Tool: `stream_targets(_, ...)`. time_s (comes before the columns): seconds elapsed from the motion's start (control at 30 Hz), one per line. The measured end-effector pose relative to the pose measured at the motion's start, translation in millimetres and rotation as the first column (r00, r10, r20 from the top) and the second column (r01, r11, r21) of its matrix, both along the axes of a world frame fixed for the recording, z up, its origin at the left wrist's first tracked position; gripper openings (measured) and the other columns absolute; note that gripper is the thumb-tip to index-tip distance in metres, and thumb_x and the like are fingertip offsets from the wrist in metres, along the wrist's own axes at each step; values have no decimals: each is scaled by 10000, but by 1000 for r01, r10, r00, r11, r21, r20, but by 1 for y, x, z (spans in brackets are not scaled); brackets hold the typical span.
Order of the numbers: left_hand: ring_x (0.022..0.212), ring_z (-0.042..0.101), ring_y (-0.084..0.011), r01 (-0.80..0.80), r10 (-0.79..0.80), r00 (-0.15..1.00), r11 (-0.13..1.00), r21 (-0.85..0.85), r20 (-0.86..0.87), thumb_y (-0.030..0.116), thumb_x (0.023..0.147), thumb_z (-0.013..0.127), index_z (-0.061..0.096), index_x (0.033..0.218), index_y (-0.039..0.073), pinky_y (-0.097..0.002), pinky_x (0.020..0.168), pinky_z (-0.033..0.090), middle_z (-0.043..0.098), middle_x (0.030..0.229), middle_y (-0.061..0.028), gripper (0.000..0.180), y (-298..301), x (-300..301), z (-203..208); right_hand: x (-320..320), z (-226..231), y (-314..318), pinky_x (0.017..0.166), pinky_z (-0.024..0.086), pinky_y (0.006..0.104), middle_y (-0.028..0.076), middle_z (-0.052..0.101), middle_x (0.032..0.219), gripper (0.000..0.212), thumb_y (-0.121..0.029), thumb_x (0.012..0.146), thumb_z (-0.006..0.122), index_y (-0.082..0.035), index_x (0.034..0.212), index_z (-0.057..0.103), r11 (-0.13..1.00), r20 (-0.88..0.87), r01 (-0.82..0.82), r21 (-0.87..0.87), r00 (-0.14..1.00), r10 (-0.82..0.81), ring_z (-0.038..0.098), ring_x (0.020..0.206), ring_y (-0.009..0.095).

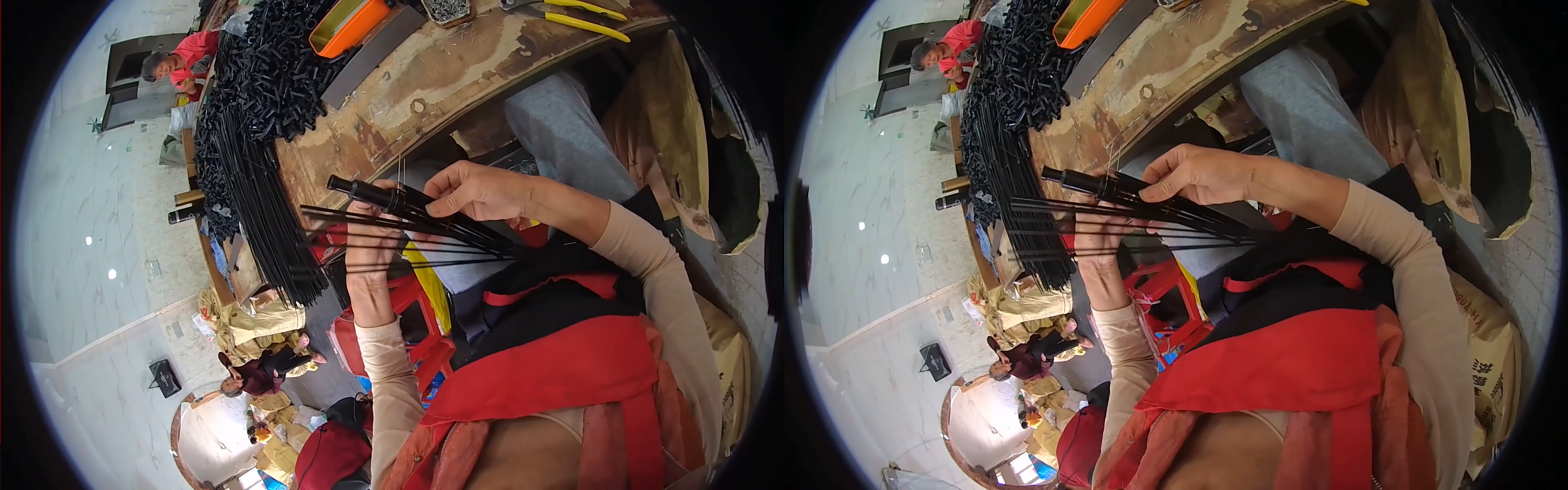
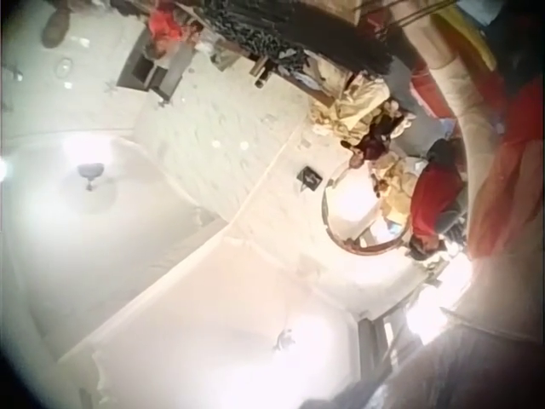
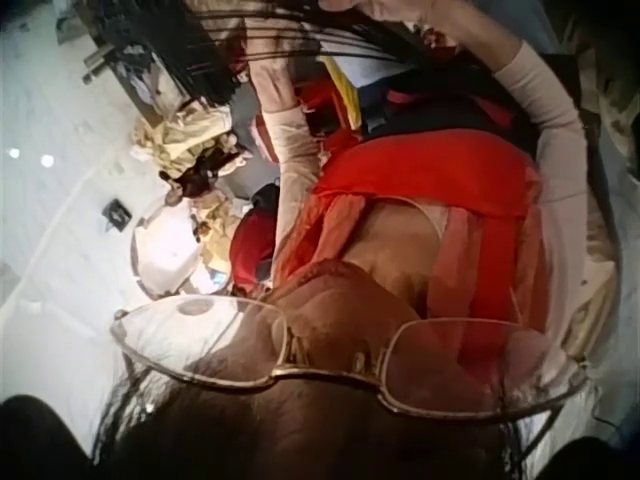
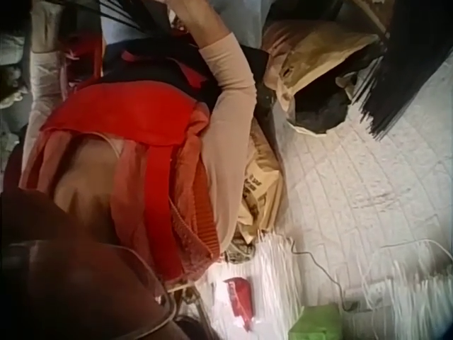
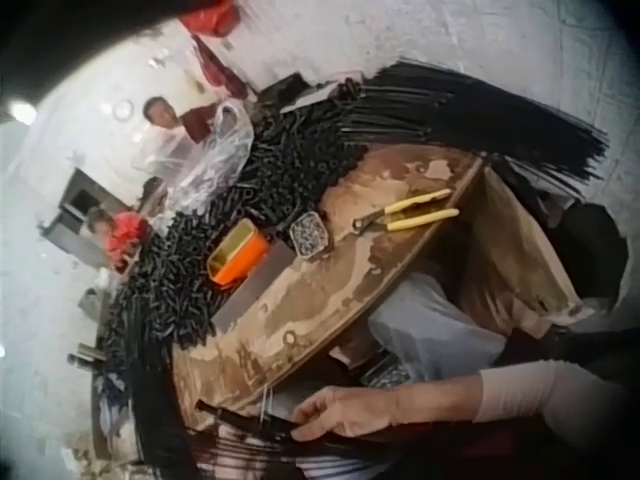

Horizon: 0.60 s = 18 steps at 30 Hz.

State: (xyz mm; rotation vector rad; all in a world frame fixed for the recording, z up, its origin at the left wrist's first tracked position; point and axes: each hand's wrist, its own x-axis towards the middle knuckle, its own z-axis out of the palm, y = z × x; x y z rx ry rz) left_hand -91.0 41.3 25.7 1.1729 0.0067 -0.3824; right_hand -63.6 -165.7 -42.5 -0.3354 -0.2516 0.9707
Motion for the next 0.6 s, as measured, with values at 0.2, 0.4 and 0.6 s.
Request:
stream_targets(0.2, 1098, 565, -218, -258, 240, 965, 941, -219, -103, 321, 978, 538, 484, 1299, 53, -335, 965, 468, 599, 1151, -80, 421, -31, -4, -32, -15, 10, 7, 761, 470, 201, 34, 669, 899, 152, -60, 814, 734, 2, 941, 679, 928, 47, 353, -116, 936, -350, 627, 839, 97)
stream_targets(0.4, 1051, 605, -212, -391, 398, 917, 892, -226, -17, 273, 963, 574, 541, 1205, -9, -326, 928, 487, 621, 1180, -156, 373, -75, -15, 11, -19, 20, 7, 748, 444, 198, 7, 659, 892, 100, -55, 832, 705, -9, 920, 689, 757, 161, 597, -267, 802, -576, 587, 828, 58)
stream_targets(0.6, 929, 641, -157, -534, 429, 830, 795, 287, 357, -6, 822, 723, 579, 1124, -26, -290, 869, 497, 688, 1029, -117, 335, -77, -27, 32, -40, 38, 16, 780, 448, 207, -7, 627, 903, 120, -37, 876, 663, -3, 989, 643, 706, 332, 675, -214, 730, -597, 572, 864, 57)
